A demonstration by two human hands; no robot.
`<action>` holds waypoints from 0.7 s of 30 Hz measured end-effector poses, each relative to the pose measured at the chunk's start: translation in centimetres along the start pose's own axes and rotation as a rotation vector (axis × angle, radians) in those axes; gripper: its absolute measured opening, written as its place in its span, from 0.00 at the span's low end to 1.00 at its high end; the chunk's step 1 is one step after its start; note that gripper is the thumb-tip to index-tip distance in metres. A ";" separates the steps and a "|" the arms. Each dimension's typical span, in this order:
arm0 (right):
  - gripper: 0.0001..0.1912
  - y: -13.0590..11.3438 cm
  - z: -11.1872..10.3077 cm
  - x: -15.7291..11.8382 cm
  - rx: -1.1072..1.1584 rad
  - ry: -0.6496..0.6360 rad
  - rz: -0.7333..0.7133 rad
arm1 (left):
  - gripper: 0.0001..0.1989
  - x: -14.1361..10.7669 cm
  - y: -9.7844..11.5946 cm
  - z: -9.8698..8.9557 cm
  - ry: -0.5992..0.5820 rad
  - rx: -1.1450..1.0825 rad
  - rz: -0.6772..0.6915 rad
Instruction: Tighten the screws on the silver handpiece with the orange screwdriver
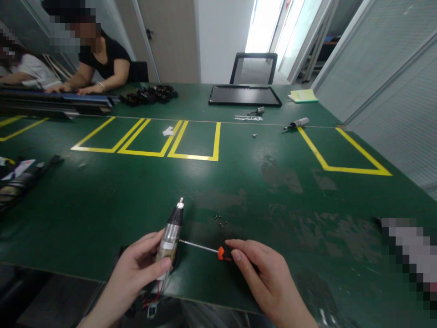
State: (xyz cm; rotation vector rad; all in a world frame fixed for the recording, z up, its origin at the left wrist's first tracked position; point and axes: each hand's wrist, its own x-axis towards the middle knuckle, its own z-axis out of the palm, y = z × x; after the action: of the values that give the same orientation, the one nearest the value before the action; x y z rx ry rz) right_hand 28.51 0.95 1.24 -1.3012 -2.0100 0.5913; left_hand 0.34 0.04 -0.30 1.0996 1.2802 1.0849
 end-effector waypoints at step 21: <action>0.12 0.4 0.0 0.1 0.000 0.031 -0.088 | 0.20 0.1 -0.3 -0.1 0.023 0.012 0.013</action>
State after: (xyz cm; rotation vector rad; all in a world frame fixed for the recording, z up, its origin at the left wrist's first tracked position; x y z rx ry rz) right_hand 28.75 1.16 0.99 -1.2081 -2.0307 0.5274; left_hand 0.24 0.05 -0.65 1.1089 1.3004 1.1040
